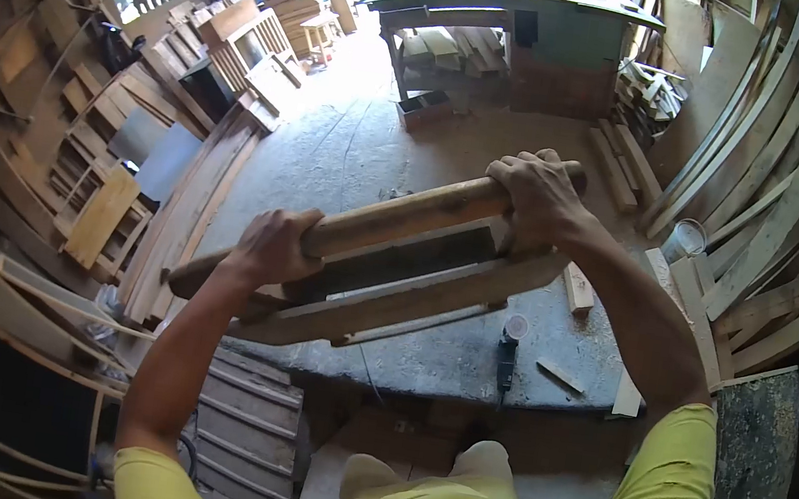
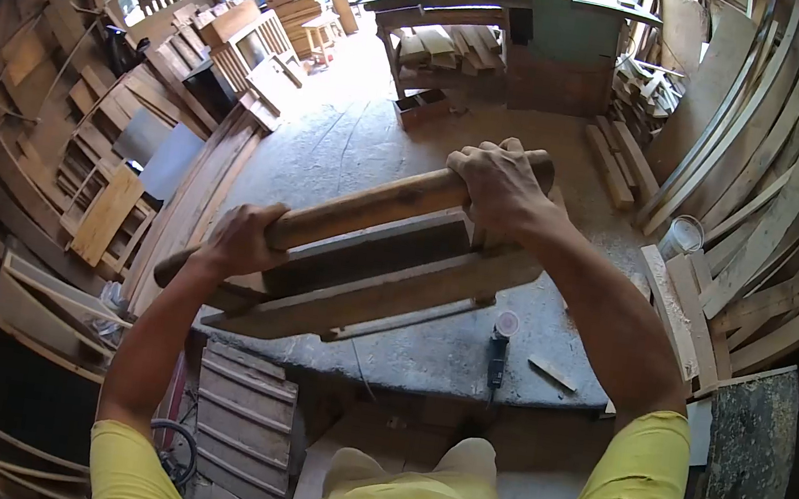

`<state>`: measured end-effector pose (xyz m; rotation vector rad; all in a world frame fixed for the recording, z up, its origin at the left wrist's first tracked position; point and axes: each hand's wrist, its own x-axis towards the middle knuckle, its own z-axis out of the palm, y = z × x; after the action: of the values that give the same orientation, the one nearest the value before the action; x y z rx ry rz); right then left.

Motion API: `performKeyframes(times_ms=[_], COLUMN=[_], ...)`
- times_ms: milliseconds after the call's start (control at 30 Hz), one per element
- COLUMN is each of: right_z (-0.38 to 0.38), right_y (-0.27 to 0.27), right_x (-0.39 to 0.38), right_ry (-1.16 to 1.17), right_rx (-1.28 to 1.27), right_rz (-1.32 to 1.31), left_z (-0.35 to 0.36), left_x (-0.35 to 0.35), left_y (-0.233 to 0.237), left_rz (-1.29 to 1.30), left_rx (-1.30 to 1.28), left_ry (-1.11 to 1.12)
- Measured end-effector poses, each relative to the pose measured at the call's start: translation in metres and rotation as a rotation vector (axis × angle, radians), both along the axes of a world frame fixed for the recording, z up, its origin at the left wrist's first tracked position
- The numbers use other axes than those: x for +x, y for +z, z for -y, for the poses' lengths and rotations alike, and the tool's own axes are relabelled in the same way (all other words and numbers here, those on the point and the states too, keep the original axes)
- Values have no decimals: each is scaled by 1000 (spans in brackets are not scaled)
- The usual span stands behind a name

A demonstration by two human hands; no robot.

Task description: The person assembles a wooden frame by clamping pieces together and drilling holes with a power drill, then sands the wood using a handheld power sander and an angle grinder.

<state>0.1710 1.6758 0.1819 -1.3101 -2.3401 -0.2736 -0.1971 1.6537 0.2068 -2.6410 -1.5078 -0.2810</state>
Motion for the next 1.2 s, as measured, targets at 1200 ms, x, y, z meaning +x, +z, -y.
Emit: performKeyframes(times_ms=[1200], right_z=[-18], right_y=[-779], right_x=[3], right_ry=[-1232], right_rx=[-1071], right_rz=[-559], left_z=[-327], left_x=[-6], left_y=[-82], left_rz=[-9], left_rx=[300], left_ry=[59])
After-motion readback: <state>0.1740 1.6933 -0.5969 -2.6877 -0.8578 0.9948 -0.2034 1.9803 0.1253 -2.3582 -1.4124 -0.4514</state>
